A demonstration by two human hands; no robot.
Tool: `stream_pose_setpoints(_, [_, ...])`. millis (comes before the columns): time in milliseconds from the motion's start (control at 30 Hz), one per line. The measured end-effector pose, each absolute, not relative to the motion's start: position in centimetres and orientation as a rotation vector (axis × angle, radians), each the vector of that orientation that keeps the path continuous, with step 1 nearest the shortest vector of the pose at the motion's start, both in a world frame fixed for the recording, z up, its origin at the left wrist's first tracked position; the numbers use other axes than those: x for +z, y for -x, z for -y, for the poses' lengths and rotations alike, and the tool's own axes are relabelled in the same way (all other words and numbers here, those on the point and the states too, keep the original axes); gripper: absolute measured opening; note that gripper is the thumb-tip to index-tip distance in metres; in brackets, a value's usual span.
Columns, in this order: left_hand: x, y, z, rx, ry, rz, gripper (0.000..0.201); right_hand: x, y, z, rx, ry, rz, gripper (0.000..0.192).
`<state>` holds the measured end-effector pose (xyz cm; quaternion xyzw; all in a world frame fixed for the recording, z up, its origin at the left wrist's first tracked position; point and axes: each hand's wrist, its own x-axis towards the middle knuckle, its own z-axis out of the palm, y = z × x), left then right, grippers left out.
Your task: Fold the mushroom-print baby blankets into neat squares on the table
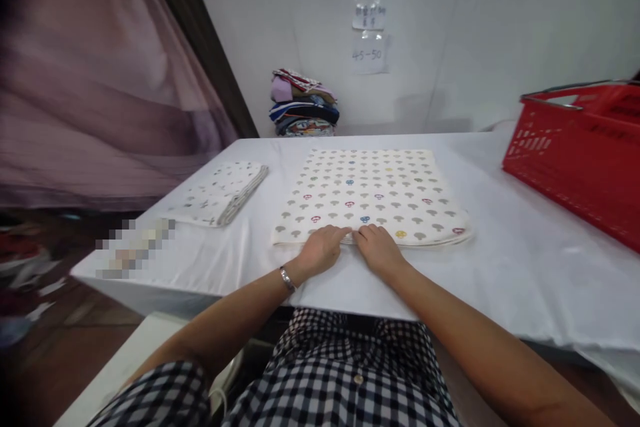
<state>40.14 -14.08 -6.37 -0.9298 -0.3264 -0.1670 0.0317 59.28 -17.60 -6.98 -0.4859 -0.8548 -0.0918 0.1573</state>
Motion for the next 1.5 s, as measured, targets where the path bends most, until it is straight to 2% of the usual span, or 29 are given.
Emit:
stream_pose_setpoints(233, [-6.8, -37.7, 14.0, -0.429, 2.779, 1.135, 0.027, -8.4, -59.7, 17.2, -0.309, 1.267, 2.481, 0.026])
stream_pose_setpoints(400, [-6.5, -33.0, 13.5, -0.444, 2.656, 1.36, 0.029, -8.9, -59.9, 17.0, -0.358, 1.233, 2.46, 0.032])
stream_pose_setpoints(600, [-5.9, -27.2, 14.2, -0.649, 2.514, 1.691, 0.039, -8.4, -59.4, 16.7, -0.324, 1.189, 2.51, 0.03])
stream_pose_setpoints(767, [-6.0, -26.3, 15.0, -0.925, 2.553, 1.881, 0.046, -8.0, -58.4, 16.7, -0.339, 1.178, 2.515, 0.029])
stream_pose_setpoints(933, [-6.4, -26.6, 14.9, -1.165, 2.535, 1.967, 0.041, -8.1, -57.7, 16.7, -0.345, 1.16, 2.504, 0.031])
stream_pose_setpoints(1067, [-6.5, -26.9, 14.9, -1.149, 2.455, 2.033, 0.031, -8.3, -57.4, 16.4, -0.395, 1.173, 2.528, 0.032])
stream_pose_setpoints(1300, [-5.8, -27.6, 14.9, -0.825, 2.292, 2.175, 0.02, -8.8, -57.2, 16.1, -0.401, 1.127, 2.505, 0.032])
stream_pose_setpoints(1500, [-5.1, -27.2, 14.7, -0.892, 2.222, 2.157, 0.014, -8.9, -56.9, 16.2, -0.426, 1.025, 2.462, 0.033])
